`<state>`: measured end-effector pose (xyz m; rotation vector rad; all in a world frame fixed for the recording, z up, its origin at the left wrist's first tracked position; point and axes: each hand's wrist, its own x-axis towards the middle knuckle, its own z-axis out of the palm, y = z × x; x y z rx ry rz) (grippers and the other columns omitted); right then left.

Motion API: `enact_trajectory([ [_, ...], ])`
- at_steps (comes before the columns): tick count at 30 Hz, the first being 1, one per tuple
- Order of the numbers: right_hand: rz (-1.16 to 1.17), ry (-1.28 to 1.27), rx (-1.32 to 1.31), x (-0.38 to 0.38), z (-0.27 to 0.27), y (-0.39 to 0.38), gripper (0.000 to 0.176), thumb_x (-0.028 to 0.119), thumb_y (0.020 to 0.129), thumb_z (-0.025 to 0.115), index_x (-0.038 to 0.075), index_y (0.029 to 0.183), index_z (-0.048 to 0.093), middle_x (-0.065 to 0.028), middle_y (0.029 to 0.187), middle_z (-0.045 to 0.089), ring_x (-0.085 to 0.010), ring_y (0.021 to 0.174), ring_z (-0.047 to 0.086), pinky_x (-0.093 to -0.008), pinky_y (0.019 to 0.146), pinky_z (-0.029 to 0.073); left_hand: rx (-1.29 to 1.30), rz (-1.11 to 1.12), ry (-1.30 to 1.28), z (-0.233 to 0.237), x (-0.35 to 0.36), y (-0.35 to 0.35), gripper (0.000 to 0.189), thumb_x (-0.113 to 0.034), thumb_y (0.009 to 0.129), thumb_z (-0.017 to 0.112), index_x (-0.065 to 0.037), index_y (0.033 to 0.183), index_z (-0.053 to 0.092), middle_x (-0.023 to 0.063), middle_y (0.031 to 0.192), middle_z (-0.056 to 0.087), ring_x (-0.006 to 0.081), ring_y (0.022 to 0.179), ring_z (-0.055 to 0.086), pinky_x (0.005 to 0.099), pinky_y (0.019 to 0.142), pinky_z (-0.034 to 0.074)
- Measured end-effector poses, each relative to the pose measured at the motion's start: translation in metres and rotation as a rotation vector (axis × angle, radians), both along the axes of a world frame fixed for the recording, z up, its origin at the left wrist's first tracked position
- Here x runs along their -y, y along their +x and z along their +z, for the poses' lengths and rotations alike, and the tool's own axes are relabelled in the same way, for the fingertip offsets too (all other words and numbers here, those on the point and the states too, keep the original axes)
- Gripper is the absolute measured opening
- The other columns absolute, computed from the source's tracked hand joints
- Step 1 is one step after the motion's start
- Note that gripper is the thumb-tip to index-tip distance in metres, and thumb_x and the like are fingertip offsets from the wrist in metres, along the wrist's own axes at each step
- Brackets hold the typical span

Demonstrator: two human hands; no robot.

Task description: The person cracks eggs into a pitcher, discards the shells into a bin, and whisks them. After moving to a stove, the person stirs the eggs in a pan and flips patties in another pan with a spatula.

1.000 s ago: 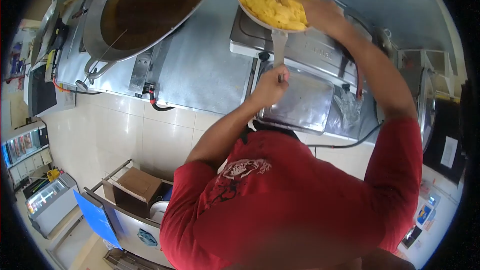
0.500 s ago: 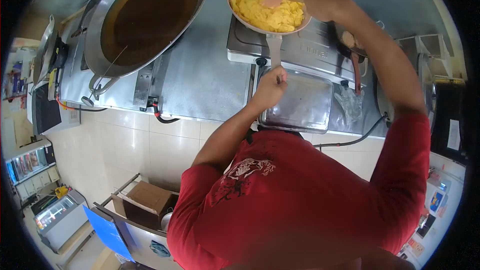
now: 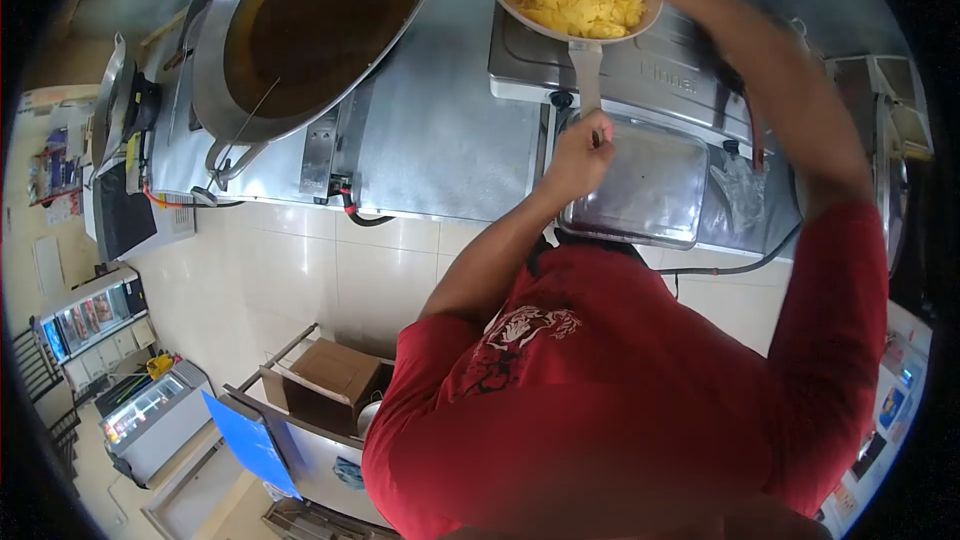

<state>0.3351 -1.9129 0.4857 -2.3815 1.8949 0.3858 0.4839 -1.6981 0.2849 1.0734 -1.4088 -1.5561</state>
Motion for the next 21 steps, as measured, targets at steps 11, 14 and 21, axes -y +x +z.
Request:
enact_trajectory([
  [11, 0.084, -0.011, -0.29, -0.055, 0.088, 0.042, 0.031, 0.019, 0.096, 0.064, 0.006, 0.12, 0.08, -0.0232, 0.114, 0.079, -0.0387, 0.108, 0.078, -0.0503, 0.09, 0.062, 0.035, -0.01, 0.043, 0.018, 0.003, 0.004, 0.014, 0.002, 0.086, 0.063, -0.004, 0.097, 0.056, 0.0123, 0.082, 0.058, 0.0232, 0.072, 0.057, 0.0372, 0.069, 0.047],
  [14, 0.208, -0.023, -0.192, -0.032, 0.037, 0.043, 0.038, 0.016, 0.094, 0.065, 0.014, 0.13, 0.077, -0.0228, 0.113, 0.078, -0.0388, 0.103, 0.078, -0.0493, 0.086, 0.062, 0.043, -0.026, 0.042, 0.017, 0.004, 0.005, 0.014, 0.002, 0.086, 0.063, -0.004, 0.097, 0.057, 0.012, 0.082, 0.058, 0.0223, 0.072, 0.058, 0.0366, 0.068, 0.046],
  [21, 0.295, 0.016, -0.202, -0.064, 0.032, 0.029, 0.061, 0.005, 0.095, 0.055, 0.029, 0.151, 0.063, -0.0223, 0.108, 0.075, -0.0383, 0.099, 0.076, -0.0505, 0.085, 0.062, -0.006, 0.003, -0.073, 0.009, 0.006, 0.004, 0.014, 0.001, 0.087, 0.064, -0.005, 0.096, 0.056, 0.0094, 0.08, 0.055, 0.0192, 0.071, 0.058, 0.0359, 0.066, 0.046],
])
